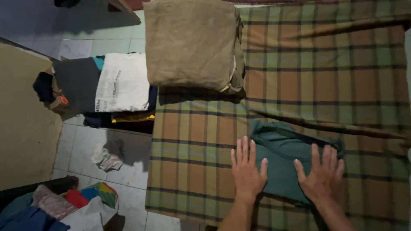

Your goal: Folding various items of clothing including a jacket and t-shirts on a flat surface.

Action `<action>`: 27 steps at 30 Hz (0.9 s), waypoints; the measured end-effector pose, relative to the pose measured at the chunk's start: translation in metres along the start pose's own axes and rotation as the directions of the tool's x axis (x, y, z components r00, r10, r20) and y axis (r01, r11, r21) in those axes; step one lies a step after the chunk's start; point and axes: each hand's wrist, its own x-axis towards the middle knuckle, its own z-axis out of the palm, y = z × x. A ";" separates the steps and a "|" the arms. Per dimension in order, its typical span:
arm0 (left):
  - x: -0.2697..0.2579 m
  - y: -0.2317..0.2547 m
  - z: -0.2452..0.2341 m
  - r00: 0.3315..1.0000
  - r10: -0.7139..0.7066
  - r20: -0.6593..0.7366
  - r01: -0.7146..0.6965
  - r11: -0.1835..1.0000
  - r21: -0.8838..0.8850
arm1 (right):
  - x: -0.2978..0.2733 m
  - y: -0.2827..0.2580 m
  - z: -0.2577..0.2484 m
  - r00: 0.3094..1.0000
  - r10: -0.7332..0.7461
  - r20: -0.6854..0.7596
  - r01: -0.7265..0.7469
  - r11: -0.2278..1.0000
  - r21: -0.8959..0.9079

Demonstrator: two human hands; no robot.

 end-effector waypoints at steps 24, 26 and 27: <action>0.027 0.016 0.013 0.998 -0.064 -0.022 0.063 0.996 -0.057 | 0.033 0.042 -0.003 0.939 0.339 0.058 -0.344 0.930 0.133; 0.027 0.015 0.019 0.985 -0.171 0.005 0.171 0.980 -0.098 | 0.019 0.044 0.007 0.831 0.536 0.151 -0.555 0.819 0.148; 0.024 0.016 0.022 0.965 -0.262 -0.002 0.260 0.956 -0.133 | 0.012 0.046 0.010 0.798 0.574 0.184 -0.603 0.760 0.244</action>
